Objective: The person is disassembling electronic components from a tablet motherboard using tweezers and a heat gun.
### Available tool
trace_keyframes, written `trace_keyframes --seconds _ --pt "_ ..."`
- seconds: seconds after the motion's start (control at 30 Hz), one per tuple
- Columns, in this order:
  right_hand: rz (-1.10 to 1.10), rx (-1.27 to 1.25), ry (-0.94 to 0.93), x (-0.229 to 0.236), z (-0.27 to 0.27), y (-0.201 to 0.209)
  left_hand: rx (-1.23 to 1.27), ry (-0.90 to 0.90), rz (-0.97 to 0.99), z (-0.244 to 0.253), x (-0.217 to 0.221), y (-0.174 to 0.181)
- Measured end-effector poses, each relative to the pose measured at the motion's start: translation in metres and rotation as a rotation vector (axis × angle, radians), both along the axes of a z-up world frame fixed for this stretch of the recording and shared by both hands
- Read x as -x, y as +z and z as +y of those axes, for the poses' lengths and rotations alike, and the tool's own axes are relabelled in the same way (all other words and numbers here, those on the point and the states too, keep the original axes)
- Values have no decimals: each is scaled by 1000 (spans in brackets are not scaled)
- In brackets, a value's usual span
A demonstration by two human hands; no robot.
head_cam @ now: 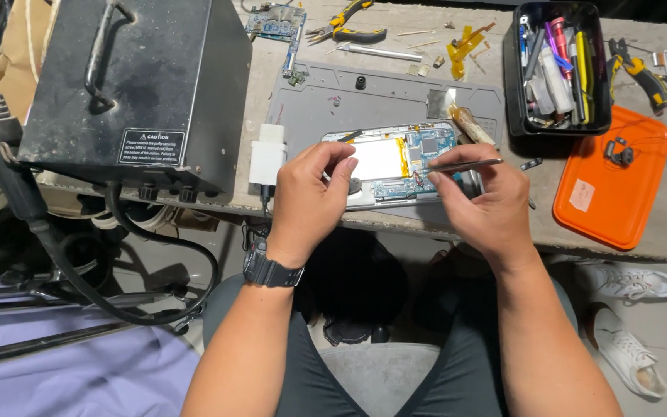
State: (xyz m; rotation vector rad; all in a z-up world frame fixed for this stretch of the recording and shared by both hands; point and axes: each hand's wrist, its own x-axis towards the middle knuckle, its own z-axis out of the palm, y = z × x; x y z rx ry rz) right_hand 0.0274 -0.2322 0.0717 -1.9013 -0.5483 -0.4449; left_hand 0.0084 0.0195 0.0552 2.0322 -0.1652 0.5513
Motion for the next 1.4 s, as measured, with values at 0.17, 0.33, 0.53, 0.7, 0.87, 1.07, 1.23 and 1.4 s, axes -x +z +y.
trace_keyframes --seconds 0.17,0.33,0.53,0.7,0.87,1.07,1.23,1.4 --pt "33 1 10 3 -5 -1 -1 4 4 -3 3 1" --pt "52 1 17 8 -7 2 -20 26 -16 -2 6 3" --pt "49 -46 55 3 -11 2 -10 37 -73 -5 11 11" --pt "44 -128 50 -4 -19 -8 -290 -81 -467 -50 43 60" --pt "89 12 -40 0 -21 -12 -194 -630 -334 -114 128 132" --pt "40 -23 -18 4 -20 -13 -119 -819 -77 -27 190 113" --pt "50 -59 -6 5 -21 -19 -282 -754 -87 48 217 86" --pt "102 -136 -20 1 -25 -11 -492 -687 -165 60 213 50"
